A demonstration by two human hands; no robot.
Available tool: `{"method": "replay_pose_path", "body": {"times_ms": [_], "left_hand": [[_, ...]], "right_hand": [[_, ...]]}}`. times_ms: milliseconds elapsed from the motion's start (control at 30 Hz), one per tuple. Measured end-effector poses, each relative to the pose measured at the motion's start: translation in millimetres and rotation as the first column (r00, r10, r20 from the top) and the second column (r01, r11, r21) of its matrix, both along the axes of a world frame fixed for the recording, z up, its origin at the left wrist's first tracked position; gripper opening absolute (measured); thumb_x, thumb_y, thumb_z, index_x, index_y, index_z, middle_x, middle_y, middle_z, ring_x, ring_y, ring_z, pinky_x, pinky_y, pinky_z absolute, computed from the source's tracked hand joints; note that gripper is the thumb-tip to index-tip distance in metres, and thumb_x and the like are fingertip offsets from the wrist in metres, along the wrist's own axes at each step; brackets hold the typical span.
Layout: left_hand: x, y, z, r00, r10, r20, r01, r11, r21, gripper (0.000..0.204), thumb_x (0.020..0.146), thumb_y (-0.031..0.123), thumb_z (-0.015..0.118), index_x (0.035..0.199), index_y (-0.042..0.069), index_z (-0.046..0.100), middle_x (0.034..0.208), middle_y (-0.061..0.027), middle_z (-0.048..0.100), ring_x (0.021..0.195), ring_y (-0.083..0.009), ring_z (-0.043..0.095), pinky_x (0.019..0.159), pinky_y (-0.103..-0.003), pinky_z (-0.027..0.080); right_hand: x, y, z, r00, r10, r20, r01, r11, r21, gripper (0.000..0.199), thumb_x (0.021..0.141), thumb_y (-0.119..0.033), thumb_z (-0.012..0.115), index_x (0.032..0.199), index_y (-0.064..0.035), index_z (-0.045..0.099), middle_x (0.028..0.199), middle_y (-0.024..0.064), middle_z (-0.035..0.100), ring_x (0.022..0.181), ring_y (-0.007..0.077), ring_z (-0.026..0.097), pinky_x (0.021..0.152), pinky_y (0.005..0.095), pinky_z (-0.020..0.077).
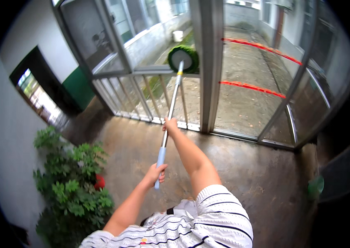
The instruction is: The person uses a long-handled green mop to wipe the exterior surface of a large glass sliding door. They systematically clean the glass panels from top to bottom and side to side, moving along the door frame to cover the entire area.
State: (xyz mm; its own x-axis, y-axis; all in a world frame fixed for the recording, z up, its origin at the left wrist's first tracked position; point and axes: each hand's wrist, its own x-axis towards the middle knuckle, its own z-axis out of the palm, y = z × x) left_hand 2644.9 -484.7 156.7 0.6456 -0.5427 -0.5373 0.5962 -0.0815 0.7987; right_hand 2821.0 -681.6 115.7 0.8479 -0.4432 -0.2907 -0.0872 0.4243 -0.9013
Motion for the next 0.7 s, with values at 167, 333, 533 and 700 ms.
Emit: {"method": "replay_pose_path", "body": {"times_ms": [167, 333, 533, 700], "left_hand": [[-14, 25, -12, 0.987, -0.044, 0.156, 0.040, 0.999, 0.032, 0.021, 0.087, 0.017, 0.058, 0.082, 0.006, 0.042, 0.056, -0.0036, 0.044, 0.037, -0.0124, 0.042, 0.032, -0.029, 0.035], [-43, 71, -49, 0.939, -0.055, 0.338, 0.033, 0.997, 0.070, 0.021, 0.086, 0.016, 0.059, 0.081, 0.004, 0.043, 0.053, -0.0043, 0.046, 0.036, -0.0140, 0.046, 0.033, -0.030, 0.038], [-51, 156, -132, 0.772, -0.204, 0.602, 0.050, 0.964, 0.262, 0.021, 0.082, 0.019, 0.063, 0.082, 0.006, 0.047, 0.056, -0.0090, 0.054, 0.043, -0.0239, 0.054, 0.042, -0.035, 0.043], [-49, 176, -160, 0.456, -0.291, 0.841, 0.046, 0.952, 0.304, 0.023, 0.080, 0.026, 0.064, 0.088, 0.008, 0.052, 0.069, -0.0174, 0.058, 0.067, -0.0386, 0.058, 0.058, -0.043, 0.047]], "right_hand": [[-28, 24, 15, 0.998, 0.028, 0.058, -0.033, 0.995, 0.098, 0.020, 0.085, -0.016, 0.056, 0.083, -0.0016, 0.043, 0.058, 0.0052, 0.045, 0.044, 0.0142, 0.046, 0.036, 0.0284, 0.0404], [-85, 72, 42, 0.991, 0.050, 0.126, -0.062, 0.993, 0.097, 0.027, 0.084, -0.024, 0.060, 0.077, -0.0065, 0.042, 0.054, 0.0035, 0.045, 0.042, 0.0128, 0.047, 0.037, 0.0269, 0.0393], [-157, 143, 42, 0.976, 0.056, 0.208, -0.077, 0.993, 0.092, 0.036, 0.085, -0.030, 0.062, 0.062, -0.0097, 0.045, 0.050, 0.0046, 0.049, 0.044, 0.0160, 0.051, 0.042, 0.0284, 0.0416], [-221, 174, 50, 0.973, -0.098, 0.210, 0.084, 0.994, 0.073, 0.039, 0.086, -0.025, 0.059, 0.055, -0.0117, 0.039, 0.045, 0.0029, 0.041, 0.038, 0.0157, 0.043, 0.039, 0.0287, 0.0371]]}}
